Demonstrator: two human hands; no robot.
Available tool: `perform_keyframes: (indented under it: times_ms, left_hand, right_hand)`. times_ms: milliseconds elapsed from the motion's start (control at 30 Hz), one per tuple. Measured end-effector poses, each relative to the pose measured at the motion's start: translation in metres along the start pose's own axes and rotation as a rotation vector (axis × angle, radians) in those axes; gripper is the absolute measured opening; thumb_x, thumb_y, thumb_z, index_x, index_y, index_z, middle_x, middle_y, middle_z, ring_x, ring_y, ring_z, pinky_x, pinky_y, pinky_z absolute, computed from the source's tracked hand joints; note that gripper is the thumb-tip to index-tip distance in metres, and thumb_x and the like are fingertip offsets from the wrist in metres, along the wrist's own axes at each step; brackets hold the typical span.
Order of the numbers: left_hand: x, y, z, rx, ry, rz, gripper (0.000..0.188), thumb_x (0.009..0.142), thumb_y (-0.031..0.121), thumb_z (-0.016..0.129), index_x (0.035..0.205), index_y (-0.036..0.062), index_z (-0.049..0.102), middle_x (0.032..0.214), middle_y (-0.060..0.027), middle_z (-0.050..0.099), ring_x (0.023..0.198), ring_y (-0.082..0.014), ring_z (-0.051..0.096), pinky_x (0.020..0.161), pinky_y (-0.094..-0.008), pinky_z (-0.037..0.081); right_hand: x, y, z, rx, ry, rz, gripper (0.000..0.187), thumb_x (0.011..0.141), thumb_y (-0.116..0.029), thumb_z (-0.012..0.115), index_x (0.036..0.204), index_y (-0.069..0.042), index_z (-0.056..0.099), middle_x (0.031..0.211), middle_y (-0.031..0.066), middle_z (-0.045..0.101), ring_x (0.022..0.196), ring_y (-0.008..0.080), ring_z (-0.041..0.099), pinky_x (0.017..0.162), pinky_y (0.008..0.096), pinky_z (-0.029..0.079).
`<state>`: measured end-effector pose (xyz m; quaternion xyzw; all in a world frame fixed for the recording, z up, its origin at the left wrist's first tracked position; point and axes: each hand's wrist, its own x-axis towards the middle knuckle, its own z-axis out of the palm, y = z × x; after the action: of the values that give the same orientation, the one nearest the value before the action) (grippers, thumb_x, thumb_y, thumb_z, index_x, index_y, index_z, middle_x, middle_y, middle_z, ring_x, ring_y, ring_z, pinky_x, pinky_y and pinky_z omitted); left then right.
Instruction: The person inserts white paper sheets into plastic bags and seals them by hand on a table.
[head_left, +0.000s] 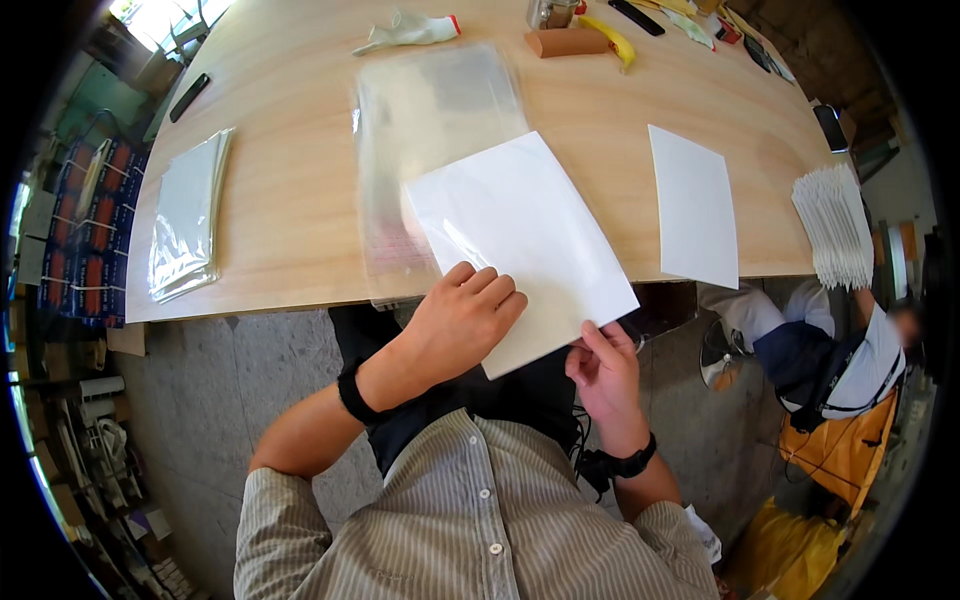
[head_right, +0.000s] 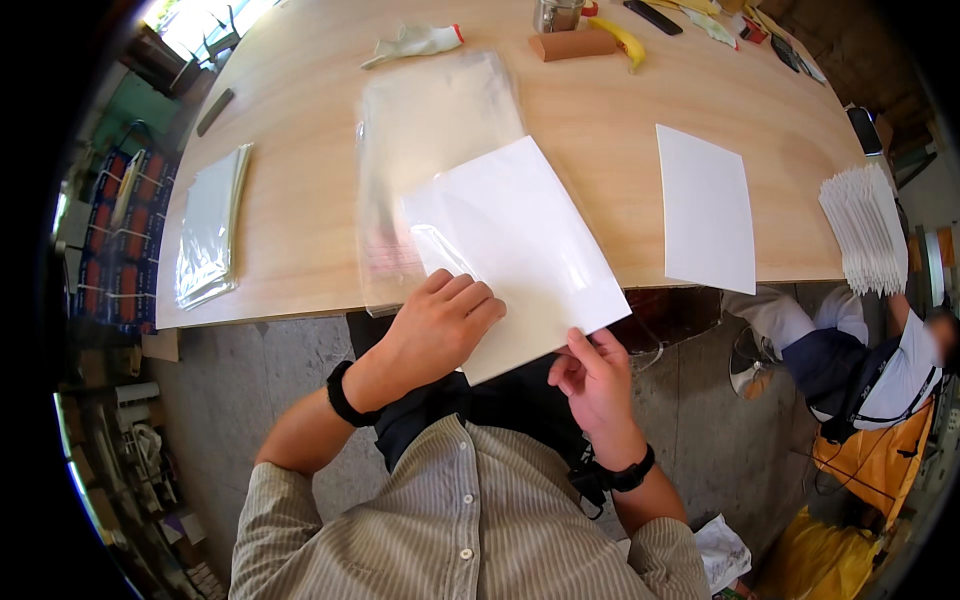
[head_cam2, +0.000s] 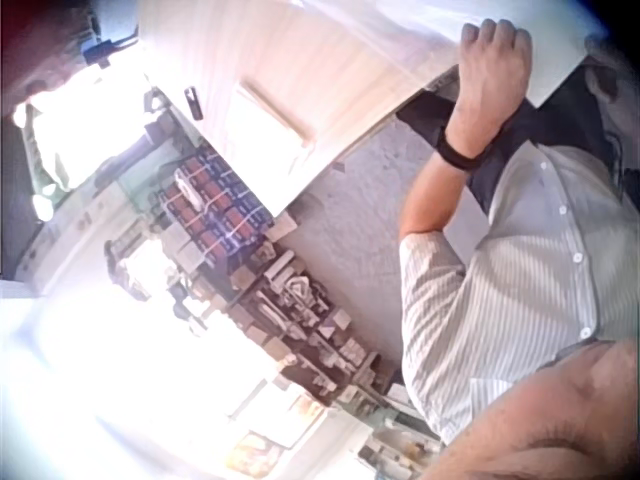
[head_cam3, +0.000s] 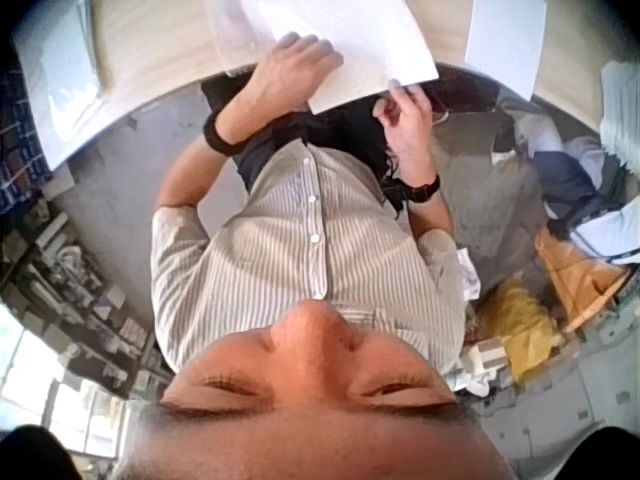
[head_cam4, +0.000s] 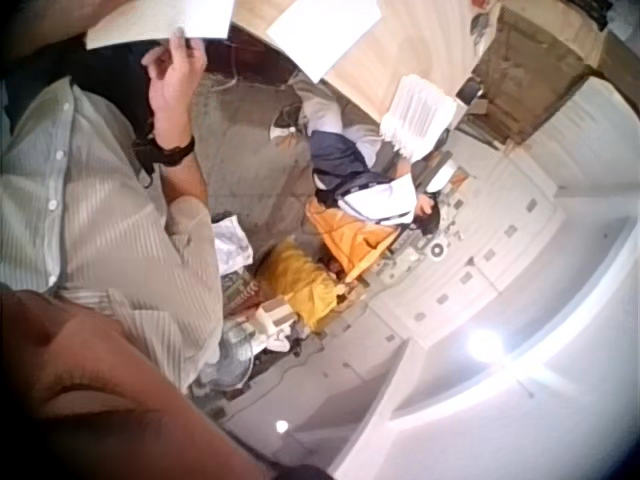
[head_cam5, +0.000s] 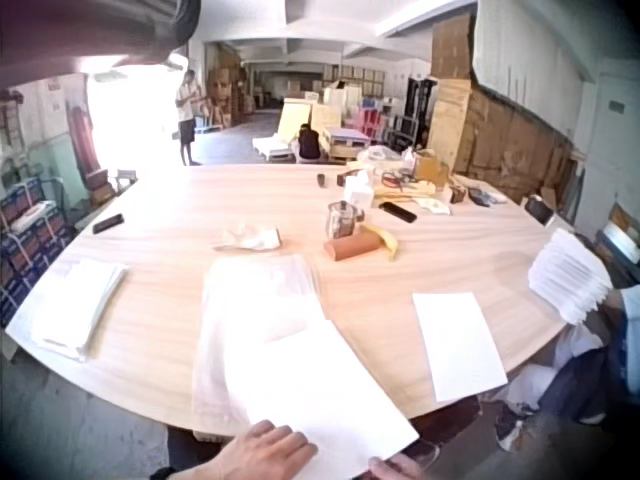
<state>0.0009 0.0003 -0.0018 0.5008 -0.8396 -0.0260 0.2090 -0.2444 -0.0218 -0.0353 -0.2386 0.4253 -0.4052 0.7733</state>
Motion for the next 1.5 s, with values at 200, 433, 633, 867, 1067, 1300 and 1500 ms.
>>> perform_keyframes:
  times_ms: [200, 433, 633, 867, 1067, 1300, 1500]
  left_hand:
    - [0.000, -0.003, -0.007, 0.036, 0.042, -0.007, 0.020, 0.080, 0.008, 0.065, 0.100, 0.0075, 0.066, 0.088, -0.0037, 0.059, 0.085, -0.0222, 0.060, 0.079, -0.0355, 0.045]
    - [0.000, -0.027, -0.016, 0.164, 0.127, -0.078, 0.016, 0.081, 0.009, 0.064, 0.097, 0.0093, 0.064, 0.088, -0.0036, 0.058, 0.086, -0.0221, 0.060, 0.081, -0.0373, 0.045]
    - [-0.018, -0.045, 0.004, 0.228, 0.114, -0.144, 0.009, 0.083, 0.010, 0.067, 0.092, 0.0110, 0.066, 0.087, -0.0023, 0.061, 0.086, -0.0213, 0.061, 0.082, -0.0367, 0.046]
    - [-0.023, -0.032, -0.001, -0.008, 0.055, -0.179, 0.016, 0.082, 0.012, 0.075, 0.097, 0.0088, 0.069, 0.097, -0.0024, 0.068, 0.094, -0.0227, 0.064, 0.084, -0.0379, 0.047]
    - [0.020, -0.020, 0.033, -0.148, 0.057, -0.053, 0.032, 0.085, 0.005, 0.068, 0.117, 0.0045, 0.069, 0.130, -0.0122, 0.065, 0.129, -0.0305, 0.058, 0.109, -0.0428, 0.046]
    - [0.035, -0.015, 0.078, -0.171, 0.094, -0.056, 0.045, 0.089, 0.001, 0.060, 0.133, 0.0032, 0.065, 0.147, -0.0168, 0.056, 0.142, -0.0344, 0.048, 0.121, -0.0479, 0.038]
    - [0.036, -0.014, 0.076, -0.235, 0.063, -0.067, 0.048, 0.087, 0.000, 0.060, 0.135, 0.0037, 0.065, 0.148, -0.0178, 0.054, 0.143, -0.0355, 0.047, 0.121, -0.0486, 0.037]
  right_hand:
    - [0.041, 0.002, 0.029, 0.016, -0.043, -0.007, 0.016, 0.104, -0.016, 0.066, 0.113, -0.002, 0.065, 0.092, 0.0112, 0.075, 0.055, 0.0149, 0.066, 0.039, 0.0216, 0.036]
    - [0.077, 0.002, 0.064, 0.042, -0.114, 0.024, 0.021, 0.105, -0.023, 0.066, 0.114, -0.004, 0.062, 0.096, 0.0096, 0.073, 0.059, 0.0139, 0.064, 0.045, 0.0233, 0.040]
    - [0.059, -0.008, 0.066, -0.002, -0.223, 0.128, 0.024, 0.106, -0.023, 0.061, 0.119, -0.003, 0.059, 0.117, 0.0182, 0.074, 0.071, 0.0208, 0.073, 0.055, 0.0259, 0.050]
    - [0.057, -0.025, -0.023, -0.894, 0.000, -0.723, 0.020, 0.096, -0.008, 0.073, 0.114, 0.000, 0.074, 0.101, 0.0113, 0.075, 0.077, 0.0159, 0.068, 0.068, 0.0266, 0.054]
    - [0.082, -0.029, -0.017, -1.253, -0.046, -1.003, 0.025, 0.083, -0.002, 0.080, 0.107, -0.008, 0.079, 0.108, 0.0076, 0.070, 0.109, 0.0281, 0.061, 0.094, 0.0385, 0.049]
    - [0.089, -0.030, -0.020, -1.366, -0.095, -0.935, 0.018, 0.082, -0.007, 0.081, 0.099, -0.010, 0.079, 0.117, 0.0060, 0.067, 0.121, 0.0299, 0.055, 0.105, 0.0419, 0.040]
    - [0.085, -0.027, -0.008, -1.575, -0.064, -0.877, 0.010, 0.086, -0.004, 0.074, 0.090, -0.006, 0.065, 0.120, 0.0064, 0.060, 0.124, 0.0310, 0.051, 0.104, 0.0468, 0.037]
